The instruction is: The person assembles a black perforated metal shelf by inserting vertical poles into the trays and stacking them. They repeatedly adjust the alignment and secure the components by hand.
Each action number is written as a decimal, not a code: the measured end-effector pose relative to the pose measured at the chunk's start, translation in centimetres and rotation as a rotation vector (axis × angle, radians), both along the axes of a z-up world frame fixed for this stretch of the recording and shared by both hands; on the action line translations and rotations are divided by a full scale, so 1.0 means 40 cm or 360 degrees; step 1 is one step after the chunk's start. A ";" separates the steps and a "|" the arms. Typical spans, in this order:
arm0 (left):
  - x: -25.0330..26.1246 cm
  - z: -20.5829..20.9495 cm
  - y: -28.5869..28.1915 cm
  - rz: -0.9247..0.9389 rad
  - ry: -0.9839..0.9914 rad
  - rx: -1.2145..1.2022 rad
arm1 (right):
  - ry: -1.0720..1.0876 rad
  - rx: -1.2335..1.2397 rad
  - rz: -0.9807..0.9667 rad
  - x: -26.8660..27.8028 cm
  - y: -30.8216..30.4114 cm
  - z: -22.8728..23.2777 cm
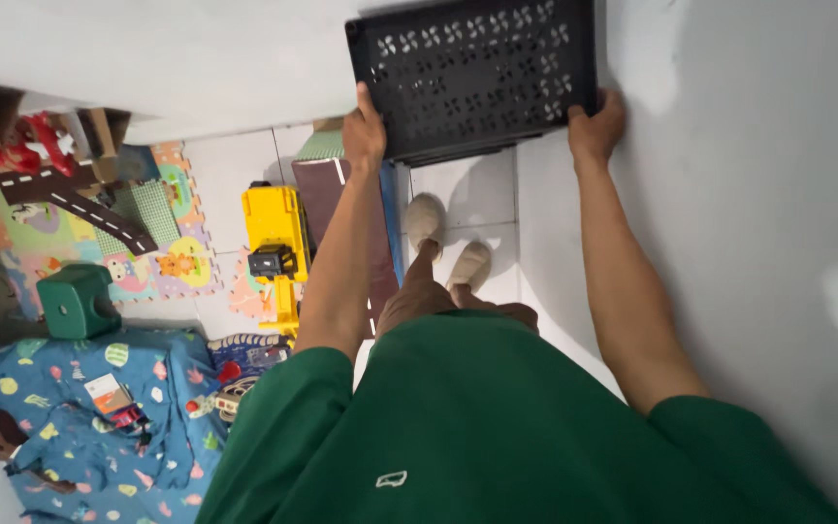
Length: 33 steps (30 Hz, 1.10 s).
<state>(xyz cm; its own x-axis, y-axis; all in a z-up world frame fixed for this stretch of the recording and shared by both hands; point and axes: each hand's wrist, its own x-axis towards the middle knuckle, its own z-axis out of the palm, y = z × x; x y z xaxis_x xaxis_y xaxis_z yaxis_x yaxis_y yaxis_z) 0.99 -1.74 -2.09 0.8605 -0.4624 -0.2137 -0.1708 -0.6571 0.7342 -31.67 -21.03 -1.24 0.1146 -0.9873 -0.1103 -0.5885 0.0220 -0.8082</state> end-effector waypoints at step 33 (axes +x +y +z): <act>-0.024 0.038 -0.060 0.0000 0.0218 0.0102 | -0.1502 0.1422 -0.0821 -0.087 -0.016 -0.213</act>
<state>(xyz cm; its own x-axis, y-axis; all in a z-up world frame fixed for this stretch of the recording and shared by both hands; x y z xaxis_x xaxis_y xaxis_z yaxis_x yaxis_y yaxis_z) 0.02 -4.12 -0.59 0.8213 -0.4443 -0.3579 -0.0721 -0.7031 0.7074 -35.17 -21.68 -9.75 0.1471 -0.5781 -0.8026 0.3951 0.7782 -0.4881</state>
